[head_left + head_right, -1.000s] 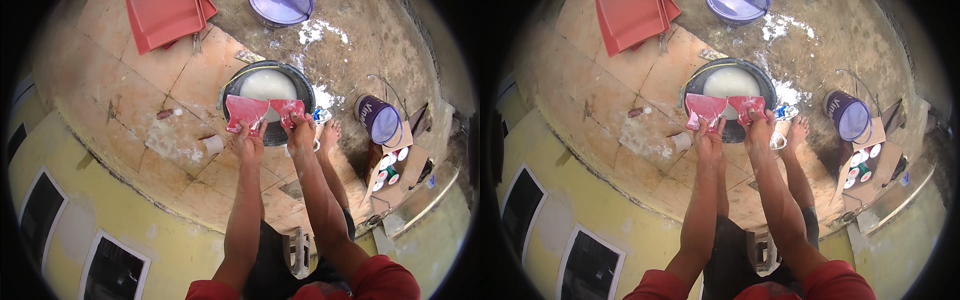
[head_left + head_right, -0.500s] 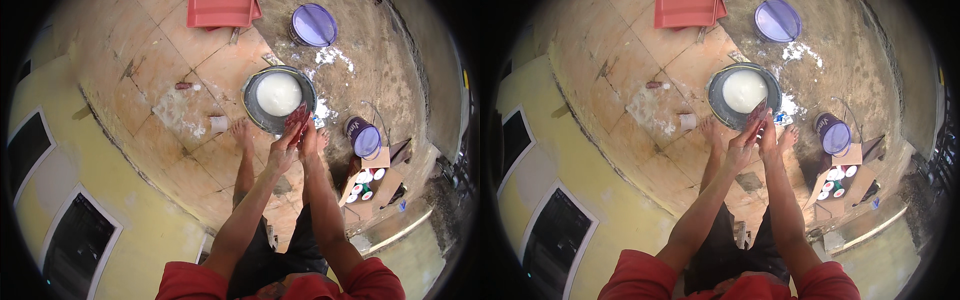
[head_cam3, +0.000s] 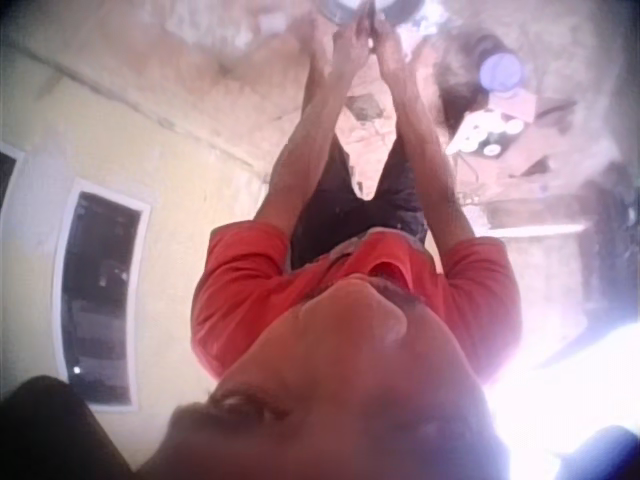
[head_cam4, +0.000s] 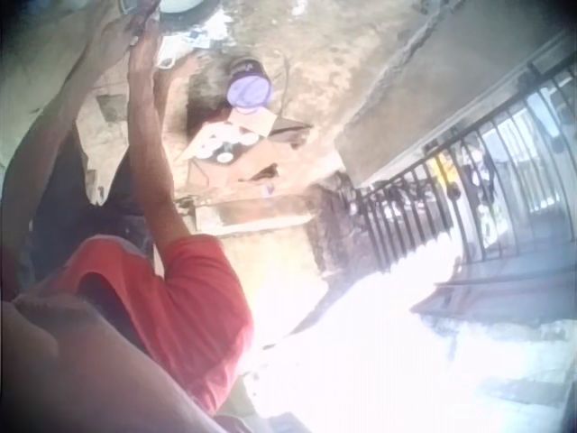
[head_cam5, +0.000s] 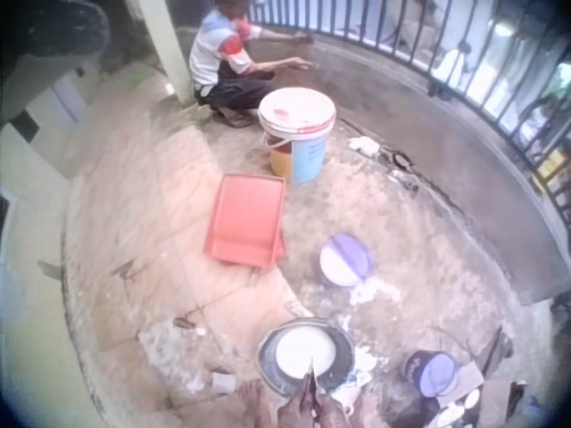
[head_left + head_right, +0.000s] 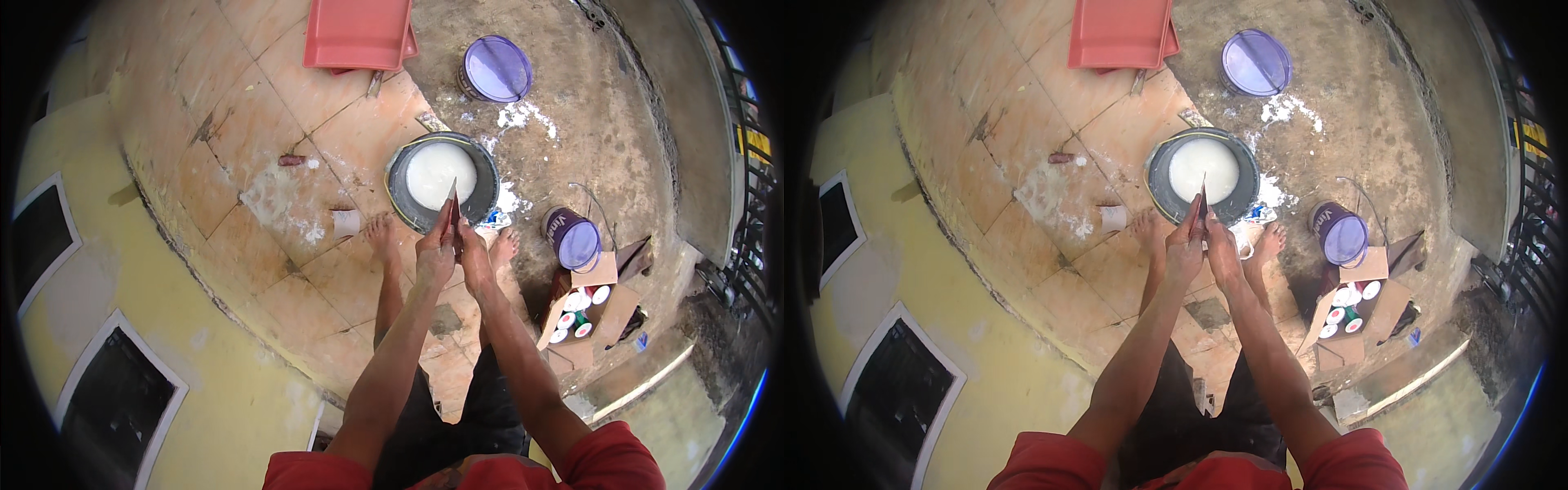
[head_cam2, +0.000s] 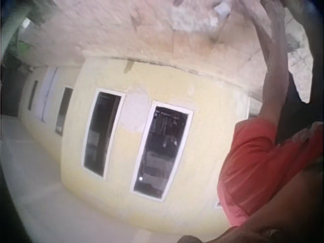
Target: The person applies plaster to a wall corner and floor junction using a trowel and a cloth. They repeatedly scoop plaster from a bowl, spread it on the wall, and smooth the surface. The person also washes the cloth in a bucket of water during the process.
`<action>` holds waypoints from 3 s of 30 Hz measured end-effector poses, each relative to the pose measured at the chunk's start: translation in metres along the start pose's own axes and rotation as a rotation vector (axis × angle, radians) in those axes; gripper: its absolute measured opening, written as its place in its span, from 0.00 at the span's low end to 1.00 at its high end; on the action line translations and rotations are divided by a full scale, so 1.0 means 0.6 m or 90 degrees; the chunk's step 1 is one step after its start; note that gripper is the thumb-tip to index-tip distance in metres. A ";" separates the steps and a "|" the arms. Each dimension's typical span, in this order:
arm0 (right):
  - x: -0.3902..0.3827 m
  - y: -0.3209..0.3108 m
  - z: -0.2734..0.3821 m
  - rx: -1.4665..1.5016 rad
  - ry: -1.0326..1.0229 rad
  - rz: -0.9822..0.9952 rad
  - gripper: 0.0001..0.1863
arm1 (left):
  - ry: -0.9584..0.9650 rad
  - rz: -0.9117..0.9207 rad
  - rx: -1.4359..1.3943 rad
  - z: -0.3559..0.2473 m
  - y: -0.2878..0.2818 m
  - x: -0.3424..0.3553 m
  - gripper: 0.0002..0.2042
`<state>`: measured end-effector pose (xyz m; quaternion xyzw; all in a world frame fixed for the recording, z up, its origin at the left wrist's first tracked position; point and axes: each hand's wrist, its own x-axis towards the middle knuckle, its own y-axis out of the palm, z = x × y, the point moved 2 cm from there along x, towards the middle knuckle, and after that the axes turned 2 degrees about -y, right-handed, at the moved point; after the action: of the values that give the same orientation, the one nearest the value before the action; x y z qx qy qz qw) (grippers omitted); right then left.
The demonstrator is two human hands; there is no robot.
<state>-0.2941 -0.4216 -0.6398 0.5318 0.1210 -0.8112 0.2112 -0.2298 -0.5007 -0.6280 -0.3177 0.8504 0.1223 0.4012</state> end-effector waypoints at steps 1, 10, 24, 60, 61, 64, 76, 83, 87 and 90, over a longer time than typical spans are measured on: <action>-0.014 0.003 0.017 0.038 -0.026 0.010 0.23 | 0.038 0.015 0.022 0.009 0.001 0.008 0.24; -0.011 -0.031 0.038 0.108 0.032 -0.008 0.31 | 0.068 0.078 0.052 0.007 0.017 -0.026 0.25; -0.033 0.006 0.025 -0.030 -0.148 -0.066 0.29 | -0.040 0.093 -0.159 0.102 0.023 -0.008 0.25; -0.041 -0.017 -0.048 -0.078 -0.222 0.033 0.27 | -0.106 0.107 -0.410 0.092 0.019 -0.072 0.30; -0.037 -0.029 -0.038 0.005 -0.119 0.068 0.29 | -0.128 0.089 -0.400 0.104 0.019 -0.082 0.28; -0.063 0.000 -0.075 -0.369 -0.385 -0.063 0.26 | -0.118 0.028 -0.462 0.073 0.002 -0.061 0.27; -0.063 -0.030 0.040 -0.249 -0.208 -0.267 0.22 | -0.171 0.056 -0.100 0.122 -0.024 -0.087 0.20; -0.058 -0.043 -0.012 -0.509 -0.205 -0.220 0.38 | -0.048 -0.067 -0.384 0.082 -0.014 -0.049 0.17; -0.061 -0.055 -0.014 -0.400 -0.165 -0.231 0.31 | -0.080 -0.202 -0.206 0.158 -0.034 -0.017 0.19; -0.049 -0.044 -0.059 -0.073 -0.205 -0.239 0.17 | -0.127 -0.262 -0.166 0.164 -0.030 -0.014 0.23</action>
<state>-0.2679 -0.3770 -0.6281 0.3512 0.2280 -0.9023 0.1029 -0.1549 -0.4654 -0.6844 -0.5192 0.7013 0.1772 0.4552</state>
